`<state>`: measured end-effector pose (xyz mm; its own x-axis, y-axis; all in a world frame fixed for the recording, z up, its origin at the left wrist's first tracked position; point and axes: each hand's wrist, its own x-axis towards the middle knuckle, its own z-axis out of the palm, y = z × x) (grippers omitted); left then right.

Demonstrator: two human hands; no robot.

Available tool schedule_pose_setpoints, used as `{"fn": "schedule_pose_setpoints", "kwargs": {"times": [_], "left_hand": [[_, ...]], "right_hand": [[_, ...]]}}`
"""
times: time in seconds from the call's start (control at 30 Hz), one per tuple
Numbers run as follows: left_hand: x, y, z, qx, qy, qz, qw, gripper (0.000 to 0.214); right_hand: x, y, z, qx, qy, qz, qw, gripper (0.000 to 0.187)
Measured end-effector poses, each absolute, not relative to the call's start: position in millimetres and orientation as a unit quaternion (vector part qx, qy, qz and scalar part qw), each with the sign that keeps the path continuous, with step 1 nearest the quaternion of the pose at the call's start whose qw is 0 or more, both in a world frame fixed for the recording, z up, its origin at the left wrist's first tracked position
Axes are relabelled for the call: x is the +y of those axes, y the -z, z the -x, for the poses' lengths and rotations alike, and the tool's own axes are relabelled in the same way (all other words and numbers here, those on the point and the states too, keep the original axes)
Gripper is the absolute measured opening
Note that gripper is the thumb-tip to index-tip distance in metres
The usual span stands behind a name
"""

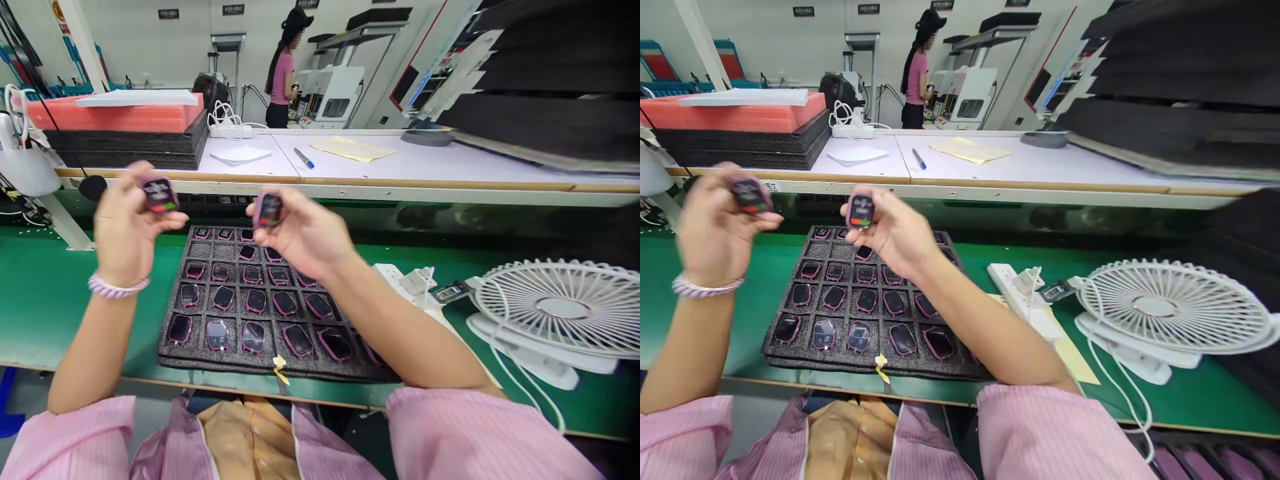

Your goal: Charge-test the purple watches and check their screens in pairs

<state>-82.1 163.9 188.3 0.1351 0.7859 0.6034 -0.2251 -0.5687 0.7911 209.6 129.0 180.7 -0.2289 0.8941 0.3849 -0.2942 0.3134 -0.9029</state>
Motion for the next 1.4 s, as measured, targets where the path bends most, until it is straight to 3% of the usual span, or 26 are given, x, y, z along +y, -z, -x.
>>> {"fn": "schedule_pose_setpoints", "kwargs": {"times": [0.1,0.17,0.37,0.47,0.63,0.83,0.9,1.13,1.3,1.4], "left_hand": [[179,-156,57,0.352,-0.546,-0.528,0.547,0.035],[185,-136,49,0.413,-0.498,-0.491,0.583,0.037],[202,-101,54,0.479,-0.450,-0.531,0.534,0.034],[214,-91,54,0.478,-0.442,-0.563,0.510,0.042],[234,-77,51,0.475,-0.401,-0.635,0.458,0.068],[251,-65,57,0.497,-0.318,-0.743,0.316,0.068],[255,-62,62,0.505,-0.277,-0.769,0.277,0.067],[266,-64,69,0.494,-0.153,-0.831,0.206,0.070],[262,-84,67,0.503,-0.117,-0.841,0.159,0.078],[256,-103,45,0.482,-0.110,-0.860,0.128,0.064]], "right_hand": [[152,-147,-184,-0.506,-0.644,0.290,0.495,0.039],[163,-127,-172,-0.479,-0.664,0.328,0.471,0.033],[176,-100,-156,-0.475,-0.644,0.392,0.453,0.024],[182,-97,-156,-0.466,-0.644,0.405,0.451,0.020],[198,-90,-162,-0.461,-0.673,0.387,0.431,0.040],[218,-74,-177,-0.549,-0.646,0.318,0.425,0.073],[225,-69,-181,-0.603,-0.601,0.331,0.407,0.075],[248,-59,-179,-0.750,-0.345,0.471,0.311,0.054],[245,-79,-190,-0.838,-0.139,0.511,0.131,0.061],[235,-103,-211,-0.825,-0.074,0.549,0.108,0.047]]}}
